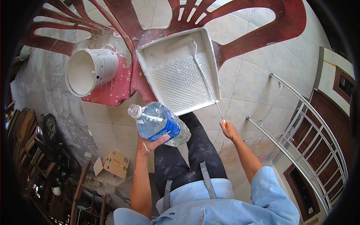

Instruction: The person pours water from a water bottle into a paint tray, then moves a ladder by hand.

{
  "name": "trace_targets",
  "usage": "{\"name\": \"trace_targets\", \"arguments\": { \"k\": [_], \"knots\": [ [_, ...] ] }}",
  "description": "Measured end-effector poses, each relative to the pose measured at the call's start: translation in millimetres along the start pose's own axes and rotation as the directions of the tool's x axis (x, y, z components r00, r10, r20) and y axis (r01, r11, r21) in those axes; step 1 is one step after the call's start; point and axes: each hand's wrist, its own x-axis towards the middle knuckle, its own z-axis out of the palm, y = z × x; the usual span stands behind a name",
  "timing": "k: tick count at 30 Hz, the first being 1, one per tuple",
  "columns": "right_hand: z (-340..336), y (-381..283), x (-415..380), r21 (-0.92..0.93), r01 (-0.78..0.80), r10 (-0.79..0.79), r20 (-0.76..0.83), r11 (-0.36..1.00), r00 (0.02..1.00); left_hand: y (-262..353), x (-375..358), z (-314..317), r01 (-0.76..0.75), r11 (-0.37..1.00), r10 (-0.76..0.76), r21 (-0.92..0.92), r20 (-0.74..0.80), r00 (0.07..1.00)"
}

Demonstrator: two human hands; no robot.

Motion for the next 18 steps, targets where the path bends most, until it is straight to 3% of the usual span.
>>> {"name": "trace_targets", "arguments": {
  "k": [6,9,12,15,18],
  "knots": [
    [-2,8,9,-0.032,-0.022,0.022,0.030,0.999,0.999,-28,-52,-38,0.090,0.995,-0.094,-0.034,-0.133,0.987],
    [7,15,13,0.029,0.018,-0.016,-0.063,0.999,0.998,-43,-64,-52,0.122,0.990,-0.133,-0.071,-0.191,0.973],
    [10,13,17,0.005,-0.021,0.021,-0.066,1.000,0.998,-58,-68,-67,0.081,0.996,-0.089,-0.042,-0.248,0.965],
    [18,9,23,-0.072,0.041,-0.052,-0.153,0.997,0.987,-80,-69,-84,0.037,0.999,-0.044,-0.031,-0.270,0.962],
    [20,-10,12,0.009,0.066,-0.061,-0.256,0.998,0.965,-98,-69,-99,-0.019,0.999,0.004,-0.050,-0.271,0.963]
  ]
}}
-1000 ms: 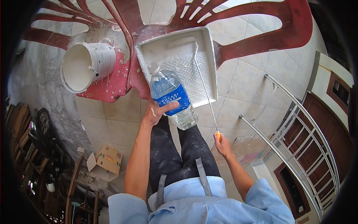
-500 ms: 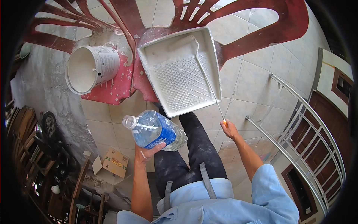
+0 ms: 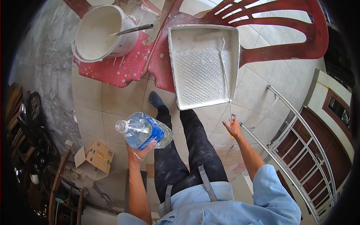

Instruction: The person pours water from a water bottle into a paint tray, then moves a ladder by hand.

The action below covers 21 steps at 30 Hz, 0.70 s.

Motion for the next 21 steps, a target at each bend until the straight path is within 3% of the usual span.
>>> {"name": "trace_targets", "arguments": {
  "k": [3,6,7,9,10,12,14,17,21],
  "knots": [
    [-2,-30,-12,-0.311,0.140,-0.260,-0.385,0.940,0.886,-8,0,-13,-0.053,0.998,0.054,0.016,-0.013,0.998],
    [-5,-92,-33,-0.227,0.450,-0.504,-0.402,0.864,0.764,-29,3,-24,-0.171,0.984,0.174,0.057,-0.050,0.983],
    [-1,-131,-48,-0.177,0.564,-0.585,-0.373,0.806,0.720,-39,3,-28,-0.213,0.975,0.218,0.070,-0.069,0.974],
    [2,-212,-83,0.116,0.601,-0.606,0.015,0.791,0.795,-51,4,-34,-0.190,0.976,0.198,0.110,-0.070,0.978],
    [5,-260,-107,0.232,0.608,-0.644,0.133,0.759,0.753,-57,6,-38,-0.181,0.975,0.191,0.130,-0.070,0.979],
    [12,-332,-141,0.250,0.654,-0.697,0.347,0.714,0.628,-74,11,-47,-0.271,0.940,0.286,0.210,-0.044,0.957],
    [37,-376,-157,0.225,0.779,-0.793,0.356,0.585,0.494,-91,14,-54,-0.315,0.916,0.328,0.248,-0.011,0.945],
    [89,-390,-155,-0.014,0.874,-0.741,0.523,0.486,0.421,-110,13,-67,-0.291,0.892,0.319,0.345,-0.026,0.948],
    [132,-394,-151,-0.052,0.932,-0.777,0.537,0.360,0.330,-139,10,-79,-0.229,0.909,0.275,0.349,-0.089,0.957]
  ]
}}
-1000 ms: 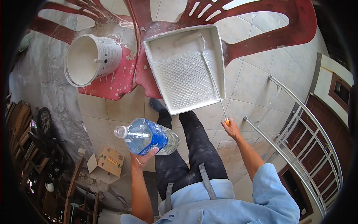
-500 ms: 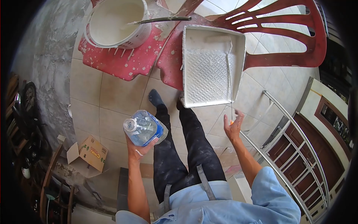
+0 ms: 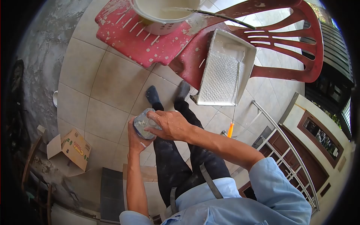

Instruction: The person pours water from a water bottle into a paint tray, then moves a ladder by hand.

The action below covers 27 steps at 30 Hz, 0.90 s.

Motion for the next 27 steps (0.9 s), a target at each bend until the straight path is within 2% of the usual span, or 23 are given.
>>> {"name": "trace_targets", "arguments": {
  "k": [4,6,8,11,13,17,19,20,22,25,27],
  "knots": [
    [39,-4,20,-0.010,0.101,-0.100,0.102,0.995,0.990,-32,-9,4,0.051,0.981,-0.063,-0.185,-0.059,0.996],
    [73,1,28,-0.030,0.201,-0.197,0.106,0.979,0.975,-55,-14,12,0.130,0.989,-0.138,-0.068,-0.139,0.981],
    [107,15,37,-0.065,0.191,-0.181,0.139,0.979,0.974,-54,-26,7,0.161,0.987,-0.158,0.003,-0.179,0.971],
    [153,51,78,-0.113,0.110,-0.099,0.096,0.988,0.990,-63,-58,14,0.301,0.953,-0.303,-0.040,-0.200,0.932],
    [162,64,111,-0.165,0.069,-0.047,0.138,0.984,0.989,-67,-88,18,0.386,0.914,-0.402,-0.120,-0.167,0.900],
    [184,95,170,-0.299,0.099,-0.054,0.154,0.949,0.987,-88,-169,29,0.578,0.783,-0.611,-0.227,-0.108,0.784],
    [191,104,189,-0.353,0.135,-0.086,0.150,0.926,0.985,-90,-203,28,0.675,0.683,-0.714,-0.279,-0.064,0.697],
    [186,100,199,-0.375,0.121,-0.042,0.210,0.919,0.977,-91,-218,29,0.721,0.627,-0.763,-0.296,-0.046,0.645],
    [186,100,214,-0.394,0.134,-0.045,0.227,0.909,0.973,-90,-241,31,0.800,0.503,-0.848,-0.327,-0.010,0.530],
    [194,102,230,-0.417,0.159,-0.077,0.207,0.895,0.975,-81,-259,35,0.798,0.388,-0.889,-0.462,0.041,0.456],
    [197,105,242,-0.441,0.166,-0.085,0.197,0.882,0.977,-75,-254,37,0.783,0.384,-0.886,-0.490,0.043,0.461]
  ]
}}
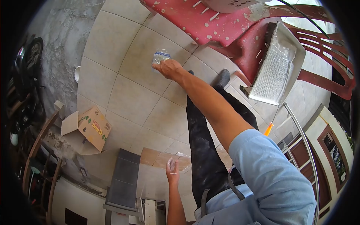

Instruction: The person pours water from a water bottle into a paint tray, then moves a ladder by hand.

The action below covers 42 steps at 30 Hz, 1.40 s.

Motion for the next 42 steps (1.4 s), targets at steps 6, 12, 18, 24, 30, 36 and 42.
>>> {"name": "trace_targets", "arguments": {
  "k": [6,12,18,24,30,36,42],
  "knots": [
    [10,-2,16,-0.030,0.000,0.000,0.017,1.000,1.000,53,-14,18,-0.072,0.992,0.075,-0.105,0.025,0.997],
    [18,-19,25,0.047,-0.049,0.049,0.000,0.998,0.999,105,-14,29,-0.177,0.980,0.181,-0.090,0.034,0.983],
    [-18,-24,-99,0.429,-0.080,0.151,-0.135,0.900,0.979,165,-12,40,-0.361,0.932,0.360,0.028,0.040,0.932],
    [-97,19,-355,0.691,0.043,0.279,-0.347,0.721,0.895,262,-5,156,-0.596,0.803,0.549,0.022,0.360,0.754],
    [-75,106,-579,0.605,-0.703,0.927,-0.230,0.374,0.295,326,-10,324,-0.744,0.667,0.614,0.044,0.533,0.582],
    [19,120,-648,0.685,-0.719,0.892,0.246,0.117,0.380,350,-1,403,-0.662,0.718,0.463,0.216,0.561,0.686],
    [80,100,-639,0.778,-0.604,0.810,0.461,-0.172,0.363,345,10,433,-0.598,0.787,0.480,0.152,0.459,0.748]
  ]
}}
